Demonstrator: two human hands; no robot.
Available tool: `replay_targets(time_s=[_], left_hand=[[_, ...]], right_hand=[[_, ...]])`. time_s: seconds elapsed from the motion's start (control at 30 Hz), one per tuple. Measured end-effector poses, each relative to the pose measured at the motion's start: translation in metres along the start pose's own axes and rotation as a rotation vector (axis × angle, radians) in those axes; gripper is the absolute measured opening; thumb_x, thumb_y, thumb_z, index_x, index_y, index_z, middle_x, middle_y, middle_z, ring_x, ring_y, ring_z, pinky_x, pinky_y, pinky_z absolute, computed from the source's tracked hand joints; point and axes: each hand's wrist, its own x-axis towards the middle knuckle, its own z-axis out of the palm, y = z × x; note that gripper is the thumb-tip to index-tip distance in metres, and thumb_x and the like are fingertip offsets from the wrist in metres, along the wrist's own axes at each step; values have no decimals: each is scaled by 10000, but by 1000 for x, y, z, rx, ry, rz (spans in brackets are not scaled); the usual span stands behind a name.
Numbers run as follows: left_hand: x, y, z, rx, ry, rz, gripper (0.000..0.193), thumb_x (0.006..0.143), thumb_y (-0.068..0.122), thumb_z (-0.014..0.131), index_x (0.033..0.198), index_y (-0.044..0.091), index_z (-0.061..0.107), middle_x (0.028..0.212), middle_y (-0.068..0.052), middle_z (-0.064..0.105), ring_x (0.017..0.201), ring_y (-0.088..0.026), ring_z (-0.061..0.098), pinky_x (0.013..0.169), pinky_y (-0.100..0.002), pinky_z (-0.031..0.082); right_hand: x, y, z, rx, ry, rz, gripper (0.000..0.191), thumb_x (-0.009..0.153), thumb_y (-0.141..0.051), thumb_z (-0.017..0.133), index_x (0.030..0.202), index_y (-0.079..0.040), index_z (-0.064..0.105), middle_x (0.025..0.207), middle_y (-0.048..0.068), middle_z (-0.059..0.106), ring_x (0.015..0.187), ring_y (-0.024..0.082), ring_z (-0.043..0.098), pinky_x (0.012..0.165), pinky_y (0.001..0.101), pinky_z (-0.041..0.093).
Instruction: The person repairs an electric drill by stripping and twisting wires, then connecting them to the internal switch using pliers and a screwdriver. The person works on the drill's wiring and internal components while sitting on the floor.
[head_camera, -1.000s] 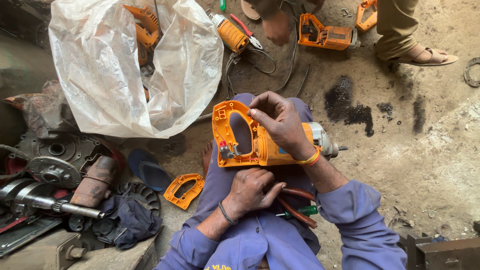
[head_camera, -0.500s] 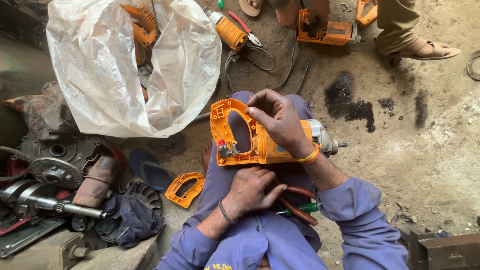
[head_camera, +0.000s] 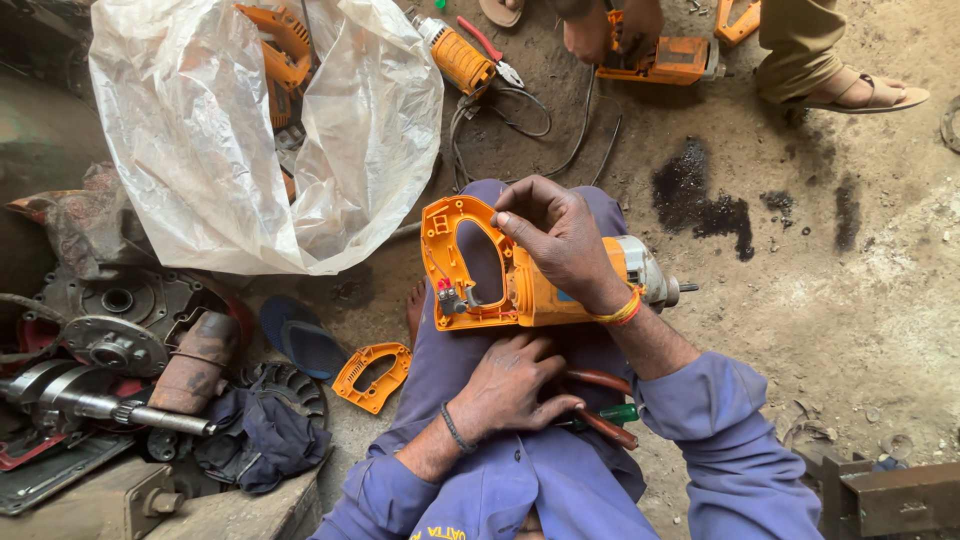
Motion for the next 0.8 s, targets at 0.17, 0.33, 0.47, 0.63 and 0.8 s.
replay_targets(time_s=[0.17, 0.33, 0.47, 0.63, 0.8], left_hand=[[-2, 1, 1, 1, 46, 54, 458, 862, 518, 738, 982, 76, 722, 1020, -130, 624, 1004, -331, 599, 821, -454, 510], [-4, 8, 3, -10, 54, 98, 433, 842, 480, 785, 972, 75, 704, 1029, -137, 604, 1010, -338, 576, 871, -462, 484], [-3, 10, -1, -26, 28, 111, 403, 815, 441, 811, 962, 84, 695, 1042, -128, 608, 1015, -334, 568, 873, -453, 467], [-4, 12, -6, -41, 75, 150, 405, 789, 379, 824, 1021, 71, 698, 1122, -149, 597, 1097, -356, 553, 922, -471, 452], [-2, 12, -4, -13, 90, 174, 407, 751, 352, 833, 991, 59, 684, 1161, -178, 581, 1141, -392, 536, 948, -490, 445]], right_hand=[[0, -2, 2, 18, 0, 5, 117, 995, -41, 676, 1096, 8, 643, 1042, 15, 690, 977, 57, 648, 894, 246, 567], [-3, -12, 5, -259, -12, -46, 123, 991, -70, 676, 1099, -10, 674, 1018, 24, 711, 940, 65, 659, 854, 247, 563], [-15, -32, 9, -546, -38, -142, 234, 939, -122, 712, 1147, -22, 671, 1089, 93, 718, 988, 167, 697, 894, 308, 560], [-58, -59, 4, -1008, -136, -324, 578, 818, -229, 807, 1315, -45, 576, 1340, 179, 593, 1261, 361, 540, 1095, 469, 422], [-80, -55, -5, -1351, -174, -323, 943, 661, -359, 828, 1484, -85, 459, 1455, 184, 476, 1354, 378, 423, 1168, 552, 261]])
